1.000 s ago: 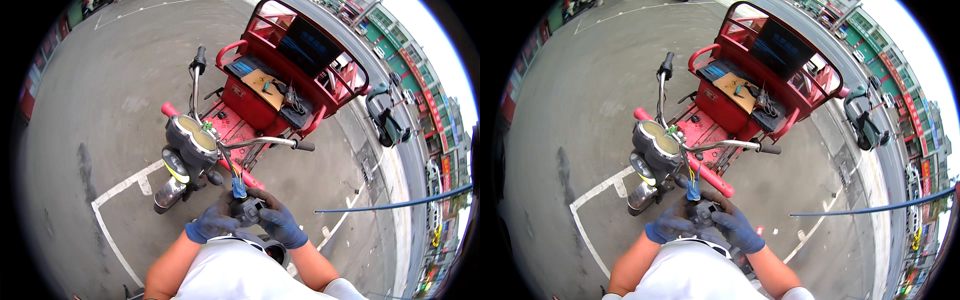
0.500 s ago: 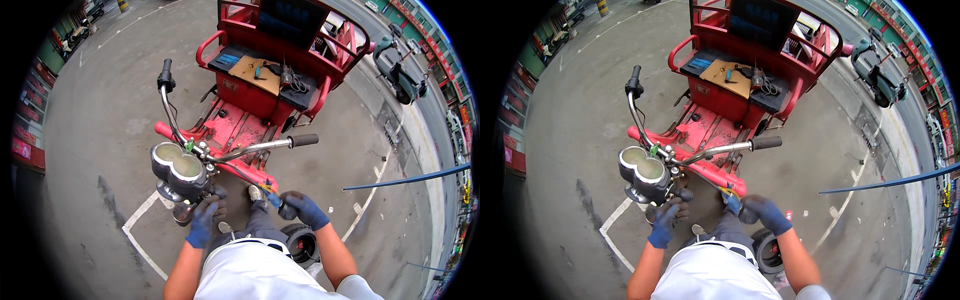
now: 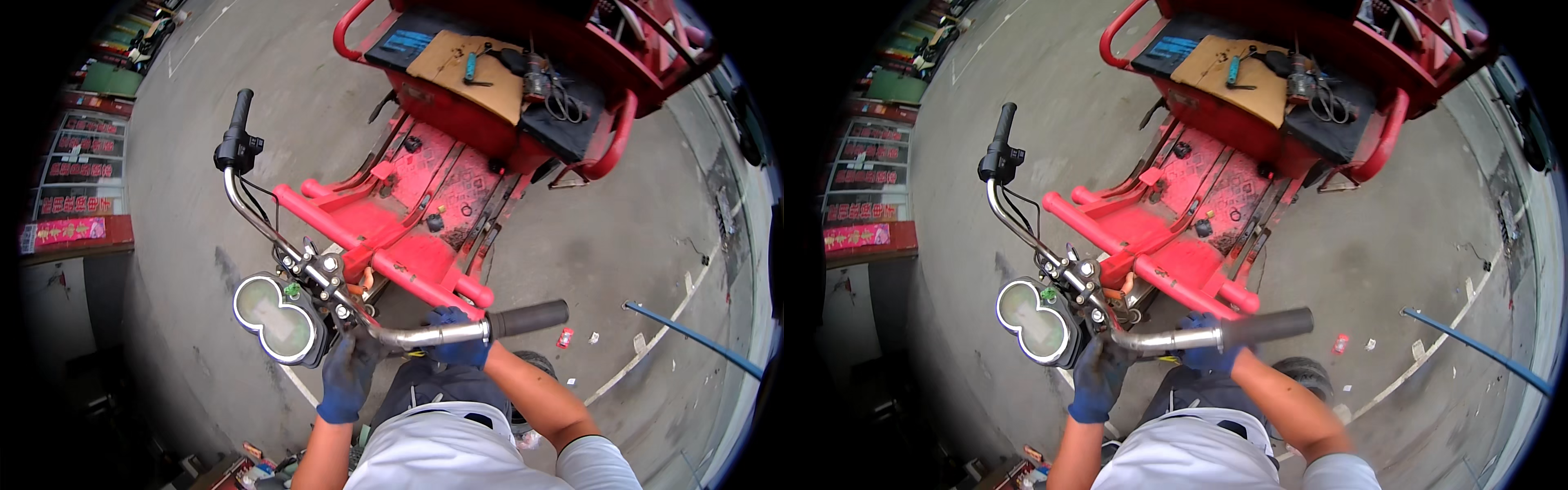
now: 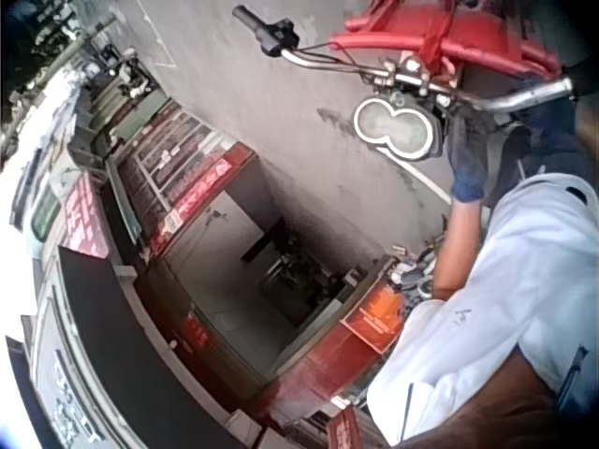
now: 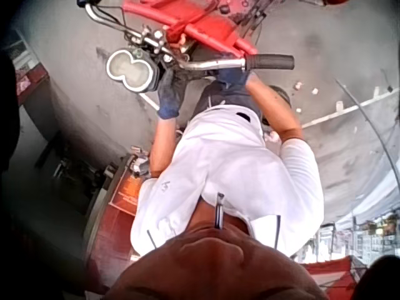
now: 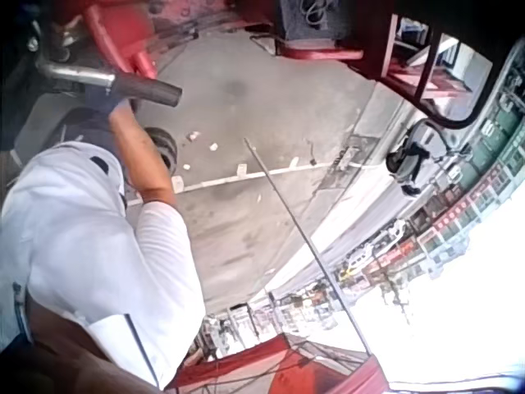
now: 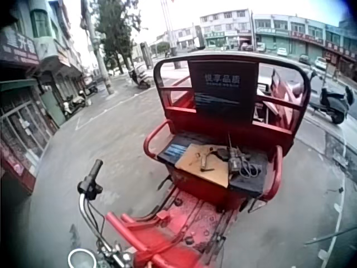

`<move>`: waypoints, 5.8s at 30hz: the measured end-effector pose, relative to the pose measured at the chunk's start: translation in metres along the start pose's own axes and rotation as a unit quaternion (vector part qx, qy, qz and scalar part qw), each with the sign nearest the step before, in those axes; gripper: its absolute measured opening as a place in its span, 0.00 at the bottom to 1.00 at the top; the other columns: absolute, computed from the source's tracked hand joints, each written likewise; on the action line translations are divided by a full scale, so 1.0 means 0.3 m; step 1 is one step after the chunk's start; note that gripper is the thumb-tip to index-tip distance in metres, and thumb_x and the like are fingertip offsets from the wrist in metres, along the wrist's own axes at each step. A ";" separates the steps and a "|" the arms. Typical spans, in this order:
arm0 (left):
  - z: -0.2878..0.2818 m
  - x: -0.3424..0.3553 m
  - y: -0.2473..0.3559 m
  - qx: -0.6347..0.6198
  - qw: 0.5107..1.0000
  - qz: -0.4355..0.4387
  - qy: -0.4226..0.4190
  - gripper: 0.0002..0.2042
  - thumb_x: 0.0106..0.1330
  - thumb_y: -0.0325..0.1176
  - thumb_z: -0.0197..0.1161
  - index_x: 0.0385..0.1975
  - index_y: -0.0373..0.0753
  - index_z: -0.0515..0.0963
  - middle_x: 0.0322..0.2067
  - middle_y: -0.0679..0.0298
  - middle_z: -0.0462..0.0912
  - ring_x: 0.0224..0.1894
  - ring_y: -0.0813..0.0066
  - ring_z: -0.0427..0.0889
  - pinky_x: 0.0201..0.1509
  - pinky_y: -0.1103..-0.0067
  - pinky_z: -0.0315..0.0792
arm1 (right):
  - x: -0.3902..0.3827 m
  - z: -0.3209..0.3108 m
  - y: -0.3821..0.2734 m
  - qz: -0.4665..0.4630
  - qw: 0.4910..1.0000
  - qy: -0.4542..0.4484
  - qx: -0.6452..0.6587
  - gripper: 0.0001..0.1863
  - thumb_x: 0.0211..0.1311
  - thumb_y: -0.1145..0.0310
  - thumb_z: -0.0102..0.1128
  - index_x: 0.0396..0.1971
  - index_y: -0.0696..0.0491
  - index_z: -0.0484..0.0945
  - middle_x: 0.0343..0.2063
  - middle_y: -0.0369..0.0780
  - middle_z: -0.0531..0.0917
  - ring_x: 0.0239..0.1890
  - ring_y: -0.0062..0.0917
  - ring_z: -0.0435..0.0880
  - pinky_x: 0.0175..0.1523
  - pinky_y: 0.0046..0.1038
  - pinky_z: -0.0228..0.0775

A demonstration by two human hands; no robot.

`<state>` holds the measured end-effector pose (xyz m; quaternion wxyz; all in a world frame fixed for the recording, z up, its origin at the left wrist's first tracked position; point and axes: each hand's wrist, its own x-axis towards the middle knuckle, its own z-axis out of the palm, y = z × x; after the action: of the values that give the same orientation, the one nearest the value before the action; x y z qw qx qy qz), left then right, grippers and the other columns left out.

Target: The person repairs the handlebar assembly of a red three-wheeled electric vehicle. They use a wrench to tighten bolts on the handlebar stem, then use a power drill to secure the handlebar grip. The person also adjusts the position of the handlebar and checks the controls.

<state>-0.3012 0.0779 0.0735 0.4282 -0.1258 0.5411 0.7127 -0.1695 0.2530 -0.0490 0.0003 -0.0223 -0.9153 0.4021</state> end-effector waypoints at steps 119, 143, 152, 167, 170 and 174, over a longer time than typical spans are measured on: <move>-0.126 0.280 0.840 0.577 0.781 0.094 0.219 0.12 0.68 0.29 0.57 0.48 0.31 0.77 0.41 0.57 0.83 0.43 0.72 0.82 0.51 0.77 0.74 | 1.120 0.229 0.208 0.376 0.728 -0.152 0.554 0.13 0.62 0.62 0.56 0.40 0.53 0.82 0.27 0.40 0.83 0.28 0.27 0.84 0.33 0.29 0.76; -0.336 0.944 0.579 0.357 0.901 -0.128 -0.211 0.13 0.64 0.36 0.62 0.43 0.36 0.76 0.34 0.64 0.78 0.38 0.75 0.80 0.40 0.76 0.74 | 1.084 0.026 0.237 0.419 0.478 -0.087 0.767 0.11 0.58 0.75 0.55 0.40 0.62 0.73 0.30 0.49 0.81 0.32 0.36 0.85 0.38 0.40 0.83; -0.319 0.962 0.608 0.469 0.838 -0.256 -0.110 0.18 0.56 0.33 0.67 0.44 0.30 0.77 0.35 0.63 0.81 0.34 0.78 0.78 0.37 0.79 0.73 | 1.125 -0.005 0.204 0.457 0.582 -0.062 0.670 0.15 0.55 0.80 0.52 0.43 0.65 0.72 0.26 0.44 0.78 0.25 0.30 0.80 0.31 0.34 0.79; -0.399 1.016 0.532 0.331 0.827 -0.326 -0.316 0.24 0.63 0.34 0.67 0.56 0.30 0.72 0.48 0.58 0.82 0.47 0.75 0.81 0.50 0.78 0.76 | 1.184 -0.021 0.166 0.337 0.758 -0.117 0.545 0.18 0.61 0.59 0.61 0.36 0.61 0.80 0.21 0.37 0.79 0.19 0.19 0.76 0.24 0.24 0.68; -0.396 1.005 0.514 0.302 0.842 -0.319 -0.313 0.19 0.63 0.31 0.67 0.51 0.29 0.75 0.44 0.57 0.83 0.44 0.75 0.83 0.47 0.80 0.77 | 1.108 -0.041 0.227 0.268 0.829 -0.213 0.443 0.21 0.63 0.53 0.61 0.38 0.60 0.82 0.24 0.37 0.80 0.23 0.19 0.76 0.27 0.25 0.70; -0.426 1.009 0.492 0.320 0.848 -0.298 -0.300 0.16 0.61 0.25 0.66 0.48 0.29 0.76 0.42 0.56 0.83 0.44 0.73 0.83 0.48 0.78 0.77 | 1.093 -0.080 0.223 0.157 0.856 -0.327 0.368 0.24 0.65 0.48 0.59 0.35 0.59 0.82 0.24 0.40 0.80 0.26 0.22 0.77 0.31 0.27 0.71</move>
<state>-0.6297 0.1021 -0.0719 0.7778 0.0827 0.5210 0.3415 -0.4940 0.3294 -0.0877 -0.3542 -0.0307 -0.6323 0.6884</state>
